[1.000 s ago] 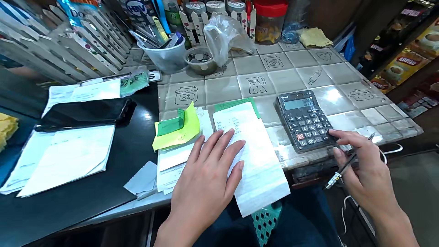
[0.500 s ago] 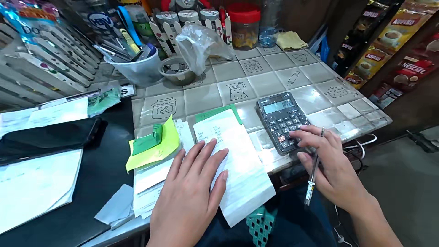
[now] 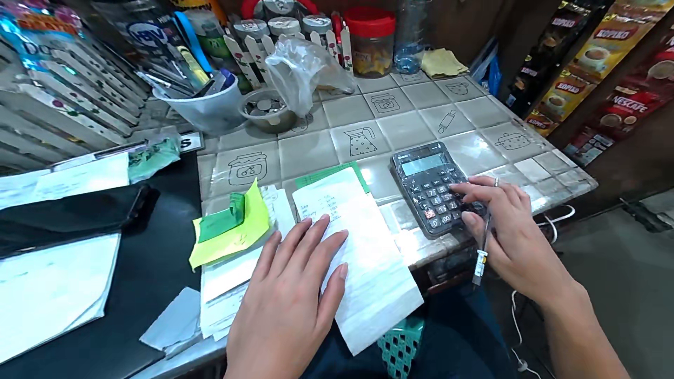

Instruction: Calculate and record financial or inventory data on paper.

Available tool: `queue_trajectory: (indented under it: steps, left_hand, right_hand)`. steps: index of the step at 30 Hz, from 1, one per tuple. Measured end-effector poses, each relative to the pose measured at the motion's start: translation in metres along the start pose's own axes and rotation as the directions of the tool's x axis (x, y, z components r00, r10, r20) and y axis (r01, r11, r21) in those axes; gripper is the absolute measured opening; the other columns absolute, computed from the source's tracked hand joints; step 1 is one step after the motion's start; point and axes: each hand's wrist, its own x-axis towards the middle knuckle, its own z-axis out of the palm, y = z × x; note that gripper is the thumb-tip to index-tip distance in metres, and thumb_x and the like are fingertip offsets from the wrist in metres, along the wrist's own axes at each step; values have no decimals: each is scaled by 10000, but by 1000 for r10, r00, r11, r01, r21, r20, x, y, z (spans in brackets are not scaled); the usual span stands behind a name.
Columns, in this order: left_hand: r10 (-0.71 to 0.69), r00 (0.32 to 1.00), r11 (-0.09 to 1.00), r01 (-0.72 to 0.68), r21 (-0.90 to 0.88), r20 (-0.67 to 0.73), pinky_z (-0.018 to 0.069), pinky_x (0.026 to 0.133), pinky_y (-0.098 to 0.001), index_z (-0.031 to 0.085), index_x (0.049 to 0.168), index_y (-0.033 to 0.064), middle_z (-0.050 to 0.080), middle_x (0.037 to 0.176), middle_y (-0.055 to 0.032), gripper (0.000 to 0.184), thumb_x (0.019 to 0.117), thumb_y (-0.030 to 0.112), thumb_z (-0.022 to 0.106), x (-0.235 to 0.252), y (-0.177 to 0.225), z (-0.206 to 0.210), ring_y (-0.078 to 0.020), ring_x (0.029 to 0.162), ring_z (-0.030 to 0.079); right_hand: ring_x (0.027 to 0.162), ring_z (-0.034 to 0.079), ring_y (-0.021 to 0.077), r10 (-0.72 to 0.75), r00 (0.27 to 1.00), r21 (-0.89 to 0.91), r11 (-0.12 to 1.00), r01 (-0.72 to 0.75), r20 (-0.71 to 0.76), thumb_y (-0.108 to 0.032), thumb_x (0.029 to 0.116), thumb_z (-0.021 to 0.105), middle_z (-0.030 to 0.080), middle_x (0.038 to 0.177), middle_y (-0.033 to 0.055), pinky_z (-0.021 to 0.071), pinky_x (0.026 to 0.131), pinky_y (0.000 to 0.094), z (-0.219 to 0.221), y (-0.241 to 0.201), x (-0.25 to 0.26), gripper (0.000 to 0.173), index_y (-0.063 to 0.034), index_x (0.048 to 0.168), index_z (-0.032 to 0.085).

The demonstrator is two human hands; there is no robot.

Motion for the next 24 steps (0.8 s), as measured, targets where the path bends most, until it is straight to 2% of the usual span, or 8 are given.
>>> queue_trajectory:
  steps: [7,11,13,15,19,24]
  left_hand:
    - [-2,1000,1000,2,5,16,320,1183,-611,671,1346,215,565,1506,-56,499,1057,460,346,1,0,-1,-318,1441,473]
    - [-8,1000,1000,8,-2,13,318,1183,-613,667,1350,219,564,1507,-56,495,1060,457,345,1,1,-2,-316,1444,469]
    - [-3,1000,1000,3,3,16,320,1179,-615,664,1354,216,565,1506,-57,497,1061,454,341,1,0,-1,-320,1442,471]
    - [1,1000,1000,-1,1,19,315,1182,-618,665,1355,215,561,1510,-57,495,1059,452,346,1,0,-1,-321,1445,466]
    - [-10,1000,1000,10,-1,16,318,1185,-612,666,1350,222,562,1508,-56,495,1059,460,344,1,1,-1,-318,1442,470]
    - [-9,1000,1000,9,7,9,314,1190,-602,664,1353,232,569,1502,-43,493,1057,461,343,0,0,-1,-304,1442,471]
  right_hand:
    - [1372,492,183,-2,1000,19,1000,2,-7,-356,1074,423,649,1323,-42,319,1168,526,-2,-3,-12,367,-153,1318,609]
    - [1378,489,172,-47,999,57,997,48,-18,-341,1081,422,649,1326,-42,294,1183,533,1,-7,-17,307,-158,1240,611]
    - [1387,485,162,-47,999,67,997,48,-17,-346,1088,417,642,1339,-52,298,1190,535,2,-6,-19,306,-165,1256,599]
    - [1385,491,171,-30,998,85,996,34,-52,-344,1090,426,637,1356,-40,336,1170,524,-3,-3,-22,331,-159,1314,585]
    - [1390,504,212,50,993,65,997,-43,-108,-360,1087,434,621,1391,4,425,1126,513,-4,7,-31,346,-138,1321,559]
    - [1325,556,156,58,993,68,996,-51,-101,-334,1081,453,625,1384,-30,457,1092,483,4,16,-41,324,-172,1341,557]
